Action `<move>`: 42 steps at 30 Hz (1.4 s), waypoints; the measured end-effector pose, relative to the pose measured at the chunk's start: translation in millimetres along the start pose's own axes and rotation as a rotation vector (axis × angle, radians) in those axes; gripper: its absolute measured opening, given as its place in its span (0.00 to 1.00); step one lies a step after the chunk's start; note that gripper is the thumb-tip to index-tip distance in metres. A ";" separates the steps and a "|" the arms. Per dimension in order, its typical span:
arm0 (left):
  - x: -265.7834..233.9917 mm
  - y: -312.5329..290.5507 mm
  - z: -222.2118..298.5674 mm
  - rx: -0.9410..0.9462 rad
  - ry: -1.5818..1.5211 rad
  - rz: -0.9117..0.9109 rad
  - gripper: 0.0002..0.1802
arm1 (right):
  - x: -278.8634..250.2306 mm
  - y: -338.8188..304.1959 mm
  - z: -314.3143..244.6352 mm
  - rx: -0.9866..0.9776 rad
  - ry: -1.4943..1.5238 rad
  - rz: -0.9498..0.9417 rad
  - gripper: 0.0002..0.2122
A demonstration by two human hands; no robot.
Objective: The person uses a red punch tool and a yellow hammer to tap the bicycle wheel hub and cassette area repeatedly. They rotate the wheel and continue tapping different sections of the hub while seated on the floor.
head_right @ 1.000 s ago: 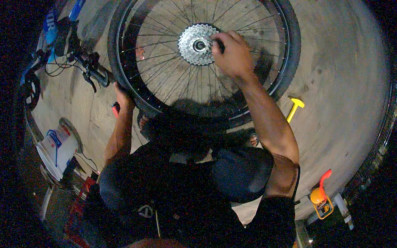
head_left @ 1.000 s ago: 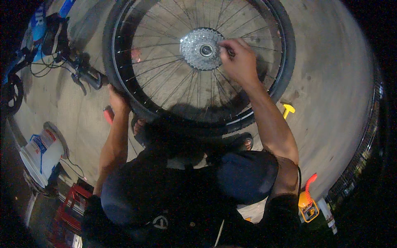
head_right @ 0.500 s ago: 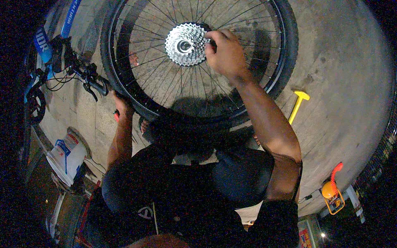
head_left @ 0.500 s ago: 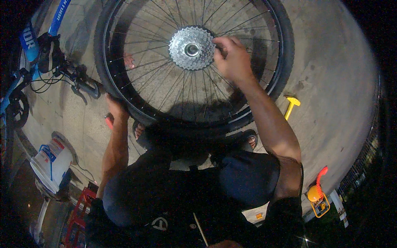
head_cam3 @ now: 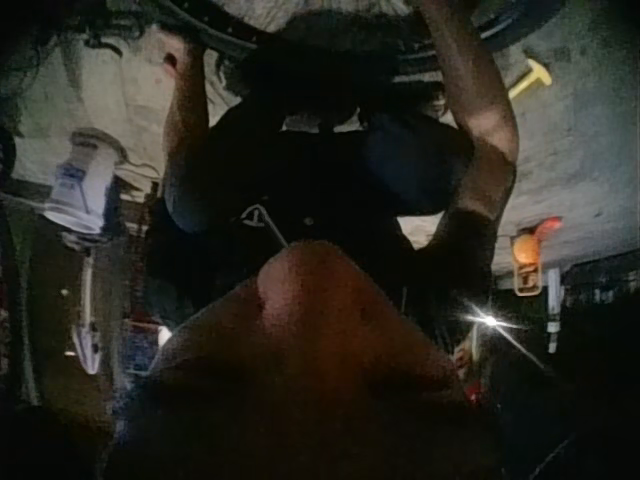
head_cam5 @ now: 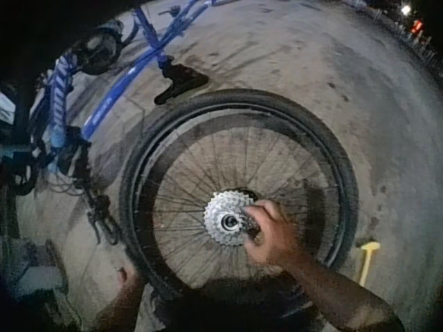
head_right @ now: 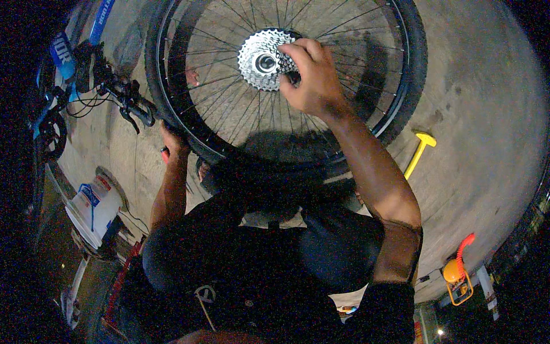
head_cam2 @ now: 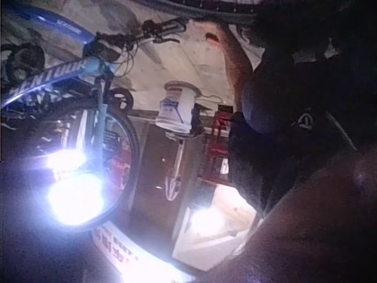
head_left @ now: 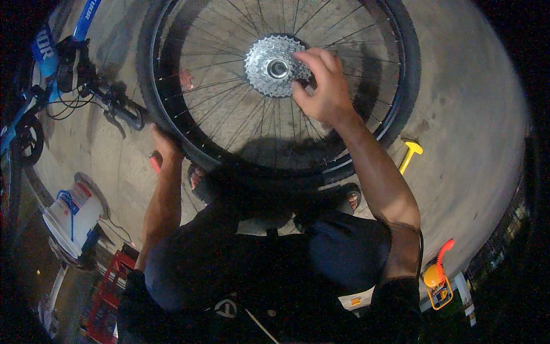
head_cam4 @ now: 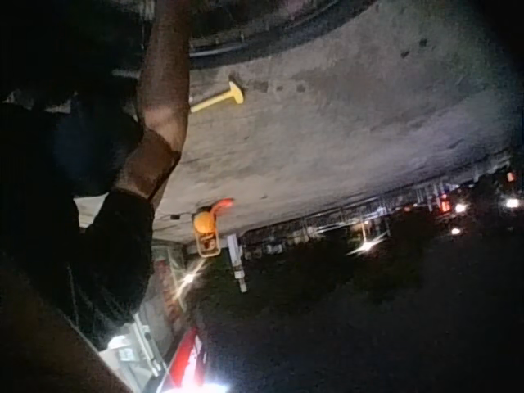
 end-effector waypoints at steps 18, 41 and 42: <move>-40.1 36.0 -13.9 0.124 0.087 0.061 0.38 | 27.2 -0.6 -9.2 -0.057 -0.198 0.016 0.36; -31.5 10.4 1.6 0.152 0.163 0.093 0.33 | 36.3 -4.9 -22.7 -0.012 -0.399 -0.027 0.42; -31.9 8.6 0.9 0.129 0.181 0.106 0.32 | 35.4 -5.6 -22.9 -0.002 -0.416 -0.025 0.42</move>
Point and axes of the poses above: each hand's wrist, its own y-axis towards the middle knuckle, its own x-axis out of the palm, z = x × y, the point moved 10 cm from there along y, towards the middle knuckle, and after that the axes turned 8 degrees about z, right-handed, at the moved point
